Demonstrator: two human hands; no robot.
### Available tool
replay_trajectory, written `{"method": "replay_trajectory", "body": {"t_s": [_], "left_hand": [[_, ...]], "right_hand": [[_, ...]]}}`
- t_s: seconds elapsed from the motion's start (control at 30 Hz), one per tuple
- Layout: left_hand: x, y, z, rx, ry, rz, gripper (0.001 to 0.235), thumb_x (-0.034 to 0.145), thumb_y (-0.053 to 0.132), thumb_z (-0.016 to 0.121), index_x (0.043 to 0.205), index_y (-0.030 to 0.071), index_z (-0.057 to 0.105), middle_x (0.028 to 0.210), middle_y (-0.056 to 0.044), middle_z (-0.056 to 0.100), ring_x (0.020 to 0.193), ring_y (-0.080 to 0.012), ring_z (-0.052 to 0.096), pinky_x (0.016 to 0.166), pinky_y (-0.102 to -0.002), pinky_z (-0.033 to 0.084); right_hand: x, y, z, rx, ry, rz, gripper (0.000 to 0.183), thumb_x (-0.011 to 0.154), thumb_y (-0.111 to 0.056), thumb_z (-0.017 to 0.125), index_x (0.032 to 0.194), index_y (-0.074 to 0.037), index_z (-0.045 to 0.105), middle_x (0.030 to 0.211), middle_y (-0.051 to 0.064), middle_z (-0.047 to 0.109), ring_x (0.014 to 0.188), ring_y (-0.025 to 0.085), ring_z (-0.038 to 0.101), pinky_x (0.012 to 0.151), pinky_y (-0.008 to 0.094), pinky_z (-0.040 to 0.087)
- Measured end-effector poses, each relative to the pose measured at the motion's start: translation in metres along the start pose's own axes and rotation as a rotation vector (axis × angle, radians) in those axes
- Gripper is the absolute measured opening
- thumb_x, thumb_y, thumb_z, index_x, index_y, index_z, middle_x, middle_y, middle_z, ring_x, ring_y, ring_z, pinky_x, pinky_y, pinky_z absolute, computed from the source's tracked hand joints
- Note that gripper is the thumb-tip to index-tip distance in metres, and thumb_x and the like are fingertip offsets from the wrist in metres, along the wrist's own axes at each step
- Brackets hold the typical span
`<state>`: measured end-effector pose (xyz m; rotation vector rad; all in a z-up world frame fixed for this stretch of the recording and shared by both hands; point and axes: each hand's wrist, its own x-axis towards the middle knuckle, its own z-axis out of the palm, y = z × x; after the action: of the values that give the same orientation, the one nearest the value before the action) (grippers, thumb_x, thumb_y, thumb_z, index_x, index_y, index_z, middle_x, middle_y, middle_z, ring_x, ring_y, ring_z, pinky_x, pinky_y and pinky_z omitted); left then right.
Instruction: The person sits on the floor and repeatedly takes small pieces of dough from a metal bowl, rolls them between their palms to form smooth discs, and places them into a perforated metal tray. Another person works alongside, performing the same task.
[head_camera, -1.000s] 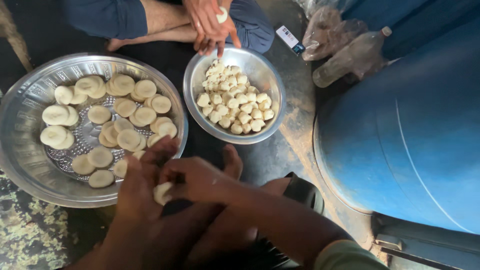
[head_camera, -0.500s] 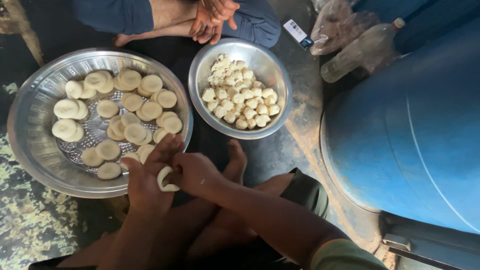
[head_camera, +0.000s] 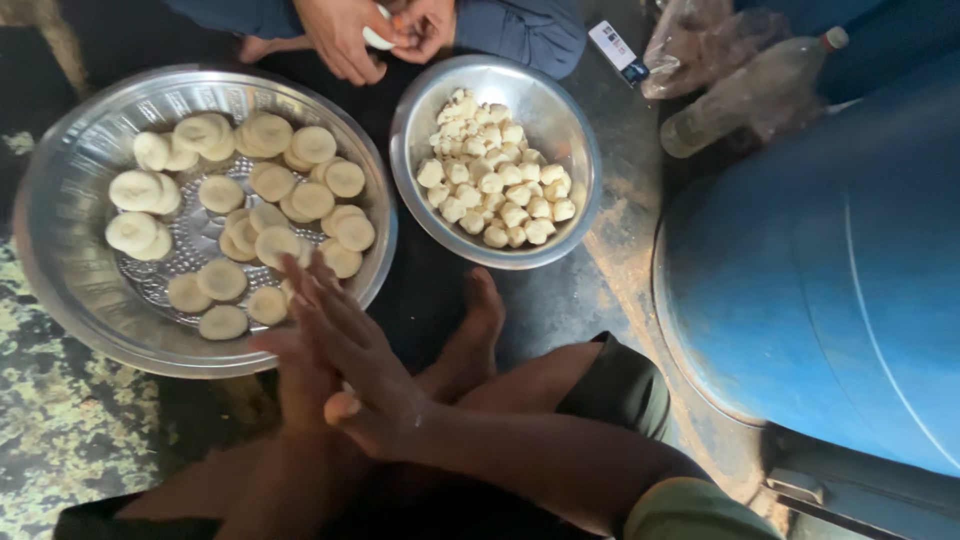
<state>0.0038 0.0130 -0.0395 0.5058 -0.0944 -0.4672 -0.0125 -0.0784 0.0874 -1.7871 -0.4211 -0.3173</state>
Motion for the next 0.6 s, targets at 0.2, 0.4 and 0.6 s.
{"method": "replay_trajectory", "body": {"t_s": [0.2,0.4,0.6], "left_hand": [[-0.002,0.004,0.037,0.394,-0.017,0.056,0.071,0.110,0.042,0.035,0.166,0.010,0.004,0.176,-0.009,0.011,0.163,-0.0225,0.010,0.130,-0.037,0.014],[0.006,0.036,0.071,0.266,-0.164,0.130,0.083,0.110,0.058,0.034,0.170,0.009,0.005,0.180,-0.012,0.005,0.166,-0.0258,0.005,0.133,-0.037,0.008],[0.003,0.009,0.057,0.273,-0.161,0.185,0.087,0.110,0.065,0.030,0.171,0.010,0.002,0.181,-0.010,0.001,0.168,-0.0226,0.003,0.134,-0.037,0.008]], "right_hand": [[0.039,-0.010,0.028,0.943,0.612,0.017,0.093,0.110,-0.063,0.039,0.163,0.008,0.014,0.172,0.029,0.015,0.163,0.041,0.012,0.132,0.049,0.016],[-0.025,0.038,-0.001,0.064,0.064,0.084,0.083,0.109,-0.062,0.028,0.168,-0.006,0.013,0.176,0.014,0.016,0.162,0.034,0.017,0.123,0.046,0.027],[-0.015,0.056,-0.003,0.439,0.296,0.225,0.083,0.107,-0.062,0.027,0.168,-0.009,0.010,0.175,0.018,0.017,0.160,0.038,0.021,0.123,0.049,0.032]]}}
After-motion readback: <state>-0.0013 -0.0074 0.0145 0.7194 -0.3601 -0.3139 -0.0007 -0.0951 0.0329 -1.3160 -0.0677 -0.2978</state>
